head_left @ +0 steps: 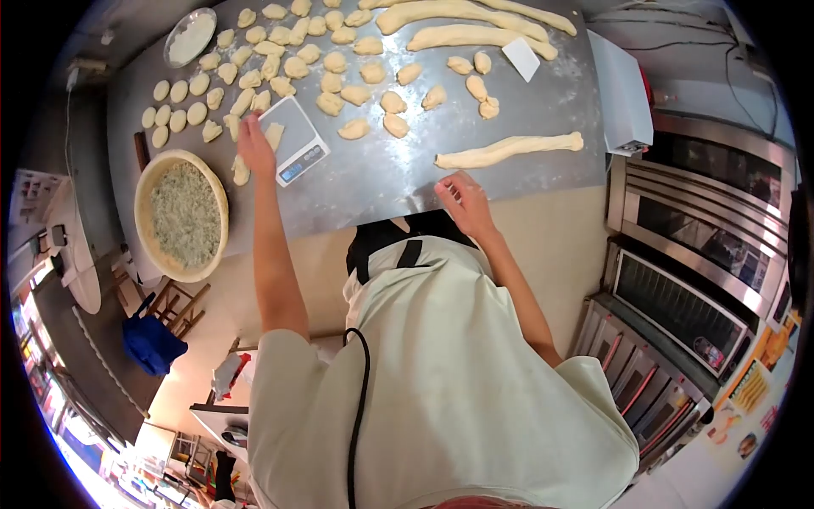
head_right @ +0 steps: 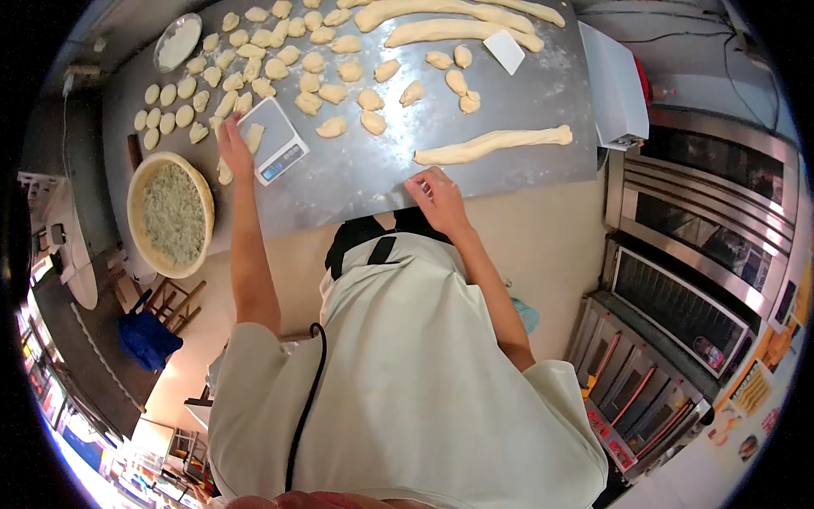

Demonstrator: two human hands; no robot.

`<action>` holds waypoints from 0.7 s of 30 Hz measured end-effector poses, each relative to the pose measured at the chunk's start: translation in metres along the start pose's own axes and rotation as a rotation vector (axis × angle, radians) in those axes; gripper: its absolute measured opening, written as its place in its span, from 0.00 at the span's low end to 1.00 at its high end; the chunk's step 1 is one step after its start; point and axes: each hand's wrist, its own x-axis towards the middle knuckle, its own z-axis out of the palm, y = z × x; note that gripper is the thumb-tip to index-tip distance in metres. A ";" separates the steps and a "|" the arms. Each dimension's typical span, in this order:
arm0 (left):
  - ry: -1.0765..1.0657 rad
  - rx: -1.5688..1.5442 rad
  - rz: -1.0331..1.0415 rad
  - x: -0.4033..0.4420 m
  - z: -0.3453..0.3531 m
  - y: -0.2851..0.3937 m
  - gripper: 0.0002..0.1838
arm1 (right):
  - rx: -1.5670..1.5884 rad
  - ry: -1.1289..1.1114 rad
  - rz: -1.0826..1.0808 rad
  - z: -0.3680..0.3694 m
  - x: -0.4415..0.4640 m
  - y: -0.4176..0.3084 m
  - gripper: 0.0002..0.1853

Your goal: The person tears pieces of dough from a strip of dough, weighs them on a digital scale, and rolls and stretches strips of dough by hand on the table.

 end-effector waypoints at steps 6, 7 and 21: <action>0.103 -0.296 -0.082 0.037 -0.020 0.064 0.16 | -0.036 0.034 -0.013 0.001 0.003 0.000 0.15; 0.103 -0.297 -0.079 0.041 -0.022 0.074 0.16 | -0.035 0.037 -0.014 0.002 0.004 -0.001 0.15; -0.131 0.501 0.298 -0.022 -0.083 0.017 0.19 | 0.046 -0.165 -0.039 0.033 0.009 -0.010 0.13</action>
